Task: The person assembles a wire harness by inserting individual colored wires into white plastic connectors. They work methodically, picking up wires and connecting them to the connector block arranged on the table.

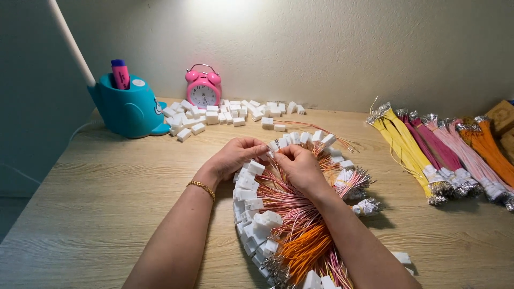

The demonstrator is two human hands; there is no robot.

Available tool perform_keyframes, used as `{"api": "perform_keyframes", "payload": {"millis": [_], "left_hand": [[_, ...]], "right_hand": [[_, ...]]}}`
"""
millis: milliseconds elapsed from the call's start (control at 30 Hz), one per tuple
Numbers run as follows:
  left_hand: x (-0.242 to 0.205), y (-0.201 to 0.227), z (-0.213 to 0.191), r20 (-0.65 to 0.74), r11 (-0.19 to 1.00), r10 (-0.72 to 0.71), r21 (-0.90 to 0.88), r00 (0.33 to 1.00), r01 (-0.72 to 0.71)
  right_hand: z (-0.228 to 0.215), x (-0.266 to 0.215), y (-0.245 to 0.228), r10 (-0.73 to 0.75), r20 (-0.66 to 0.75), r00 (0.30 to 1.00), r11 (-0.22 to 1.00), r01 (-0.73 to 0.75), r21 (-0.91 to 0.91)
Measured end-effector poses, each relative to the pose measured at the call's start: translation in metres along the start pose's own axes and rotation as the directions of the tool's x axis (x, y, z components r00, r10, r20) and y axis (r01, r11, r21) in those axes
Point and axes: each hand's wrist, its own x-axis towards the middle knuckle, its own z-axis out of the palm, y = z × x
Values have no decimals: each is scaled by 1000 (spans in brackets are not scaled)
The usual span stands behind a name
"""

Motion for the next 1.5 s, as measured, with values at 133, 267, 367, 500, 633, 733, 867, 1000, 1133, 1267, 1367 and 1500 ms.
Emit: {"api": "perform_keyframes", "payload": {"millis": [133,267,367,500,633,733,867,1000,1133,1267,1367,1500], "left_hand": [[-3,1,1,-8,1000,-4,14,1000,5],[-3,0,1,12,1000,6,-2,1000,-6],[-19,11,5,23,1000,-9,-29,1000,10],[-22,7,-2,47,999,-10,-50,999,12],[-18,2,-6,77,998,1,-69,997,5],[-17,0,-7,88,997,0,-73,996,6],[-15,-1,-10,113,996,-18,-82,993,28],[-8,-5,-14,156,994,-29,-95,987,45],[-6,-6,-16,164,994,-32,-97,986,48],[-6,-6,-16,161,995,-26,-90,987,41],[-9,-5,-15,156,996,-13,-87,988,27],[-7,-7,-15,143,996,7,-88,990,6]], "right_hand": [[-1,5,10,-2,-19,1000,1000,2,7],[-1,2,9,-24,-31,999,998,23,-51],[0,-1,9,-48,-61,997,998,45,-47],[-1,-11,0,-49,-63,997,993,42,-111],[-1,-15,-3,-103,-42,994,976,93,-195],[1,-12,5,-183,-79,980,957,159,-241],[4,-11,9,-290,-99,952,929,255,-267],[3,-13,7,-282,-91,955,930,248,-273],[4,-13,9,-278,-98,956,930,242,-278],[5,-10,11,-274,-97,957,926,235,-296],[7,-11,12,-286,-101,953,921,244,-305],[9,-11,12,-311,-111,944,910,261,-322]]}}
